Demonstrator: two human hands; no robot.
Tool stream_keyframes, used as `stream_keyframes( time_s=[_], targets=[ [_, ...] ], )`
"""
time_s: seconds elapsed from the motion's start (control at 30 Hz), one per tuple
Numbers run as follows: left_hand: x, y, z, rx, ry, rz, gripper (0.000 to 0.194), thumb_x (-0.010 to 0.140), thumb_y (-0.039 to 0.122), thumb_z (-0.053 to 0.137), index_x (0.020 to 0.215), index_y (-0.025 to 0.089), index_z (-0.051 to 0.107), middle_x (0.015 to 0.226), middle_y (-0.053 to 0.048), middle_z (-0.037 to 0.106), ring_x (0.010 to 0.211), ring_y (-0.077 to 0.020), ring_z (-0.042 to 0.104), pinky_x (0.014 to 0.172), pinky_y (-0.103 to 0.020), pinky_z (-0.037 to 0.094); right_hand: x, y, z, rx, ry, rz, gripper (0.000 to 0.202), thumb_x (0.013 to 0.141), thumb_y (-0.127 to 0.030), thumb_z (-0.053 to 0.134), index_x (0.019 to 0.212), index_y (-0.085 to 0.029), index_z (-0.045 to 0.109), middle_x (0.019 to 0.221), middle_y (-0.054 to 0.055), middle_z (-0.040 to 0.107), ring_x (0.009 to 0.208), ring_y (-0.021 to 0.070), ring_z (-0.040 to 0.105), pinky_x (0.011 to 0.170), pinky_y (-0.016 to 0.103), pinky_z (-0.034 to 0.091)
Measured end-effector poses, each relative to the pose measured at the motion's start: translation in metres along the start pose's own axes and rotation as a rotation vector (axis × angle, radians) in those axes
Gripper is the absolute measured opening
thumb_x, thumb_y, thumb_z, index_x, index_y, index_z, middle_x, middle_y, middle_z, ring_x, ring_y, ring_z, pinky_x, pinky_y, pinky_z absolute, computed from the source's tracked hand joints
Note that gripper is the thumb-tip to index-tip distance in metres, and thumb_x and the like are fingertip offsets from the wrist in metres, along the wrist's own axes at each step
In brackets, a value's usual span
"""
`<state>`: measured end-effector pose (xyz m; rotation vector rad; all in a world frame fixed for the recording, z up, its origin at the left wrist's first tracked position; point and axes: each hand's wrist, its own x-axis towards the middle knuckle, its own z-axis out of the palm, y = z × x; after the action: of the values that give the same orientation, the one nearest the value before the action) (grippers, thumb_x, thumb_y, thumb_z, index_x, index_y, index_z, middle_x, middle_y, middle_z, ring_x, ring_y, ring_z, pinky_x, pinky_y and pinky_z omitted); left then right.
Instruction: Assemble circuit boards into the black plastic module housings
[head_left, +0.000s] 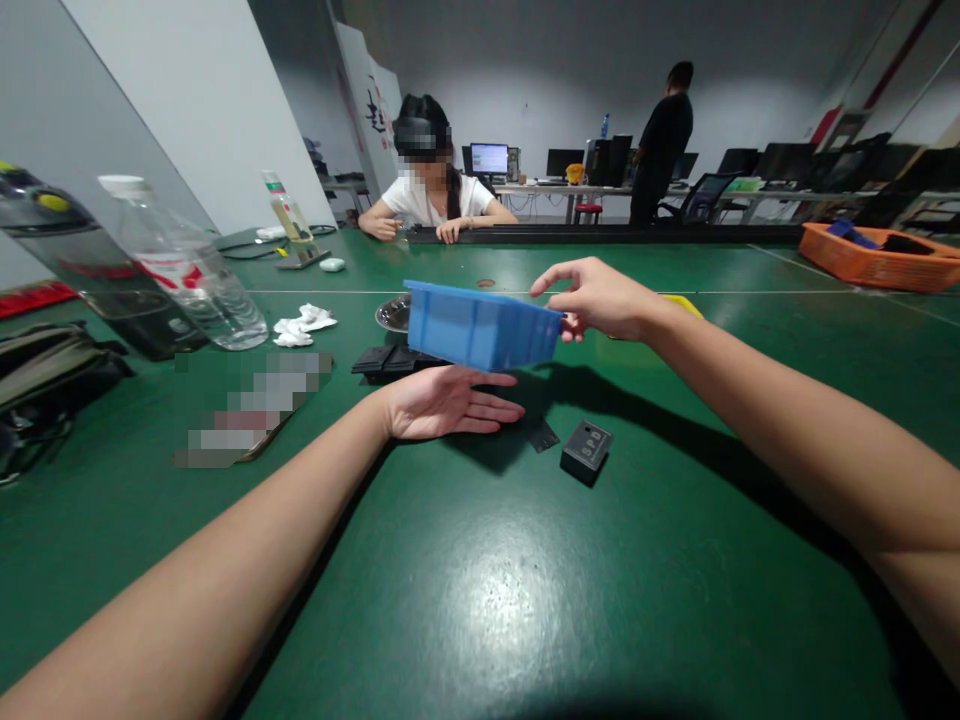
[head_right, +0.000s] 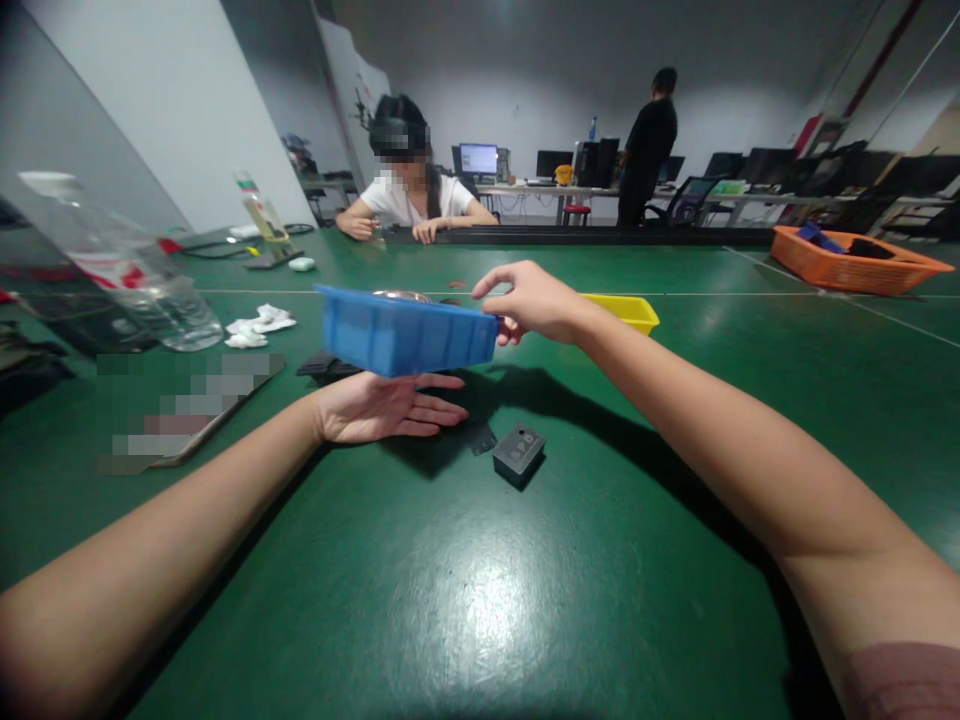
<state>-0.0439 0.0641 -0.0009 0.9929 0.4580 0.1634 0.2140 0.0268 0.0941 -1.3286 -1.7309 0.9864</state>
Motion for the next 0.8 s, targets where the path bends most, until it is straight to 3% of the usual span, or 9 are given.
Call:
stream_keyframes(
  time_s=[0.13,0.27,0.47,0.67,0.8],
  targets=[
    [0.001,-0.003,-0.003,-0.001,-0.032,0.011,0.068,0.1,0.038,0.053,0.156,0.007,0.028,0.128,-0.022,0.069,0.121,-0.0258,0.069,0.102,-0.034,0.05,0.012,0.014,-0.017,0.015,0.144,0.015,0.021,0.079,0.002,0.066,0.094,-0.012,0.066,0.051,-0.001,0.063,0.044,0.0122,0.063,0.041,0.017,0.049],
    [0.0,0.0,0.002,0.008,0.019,-0.011,0.065,0.103,0.036,0.049,0.157,0.007,0.027,0.124,-0.022,0.072,0.116,-0.0235,0.071,0.099,-0.032,0.053,0.02,0.031,-0.025,-0.028,0.346,0.051,0.02,0.079,0.007,0.064,0.084,-0.012,0.065,0.047,-0.002,0.06,0.044,0.0123,0.064,0.043,0.016,0.052],
    [-0.001,0.002,0.006,0.008,0.049,-0.024,0.065,0.103,0.036,0.049,0.157,0.006,0.027,0.123,-0.022,0.072,0.113,-0.0232,0.073,0.096,-0.031,0.055,0.031,0.062,-0.031,-0.123,0.567,0.205,0.019,0.081,0.002,0.068,0.076,-0.016,0.061,0.047,-0.002,0.06,0.046,0.0135,0.067,0.046,0.018,0.054],
    [-0.002,0.002,0.005,0.004,0.051,-0.022,0.062,0.103,0.036,0.052,0.155,0.008,0.033,0.125,-0.022,0.072,0.114,-0.0241,0.073,0.096,-0.031,0.056,0.032,0.085,-0.03,-0.405,0.514,0.231,0.006,0.084,-0.008,0.067,0.087,-0.013,0.068,0.051,0.001,0.062,0.048,0.0161,0.066,0.058,0.028,0.061],
    [-0.003,0.002,0.004,-0.001,0.048,-0.019,0.056,0.102,0.036,0.053,0.15,0.009,0.041,0.126,-0.022,0.071,0.114,-0.0243,0.073,0.095,-0.032,0.057,0.03,0.075,-0.048,-0.669,0.413,0.168,0.016,0.09,-0.018,0.06,0.086,-0.009,0.073,0.058,0.008,0.065,0.065,0.0226,0.072,0.084,0.038,0.06]
  ],
)
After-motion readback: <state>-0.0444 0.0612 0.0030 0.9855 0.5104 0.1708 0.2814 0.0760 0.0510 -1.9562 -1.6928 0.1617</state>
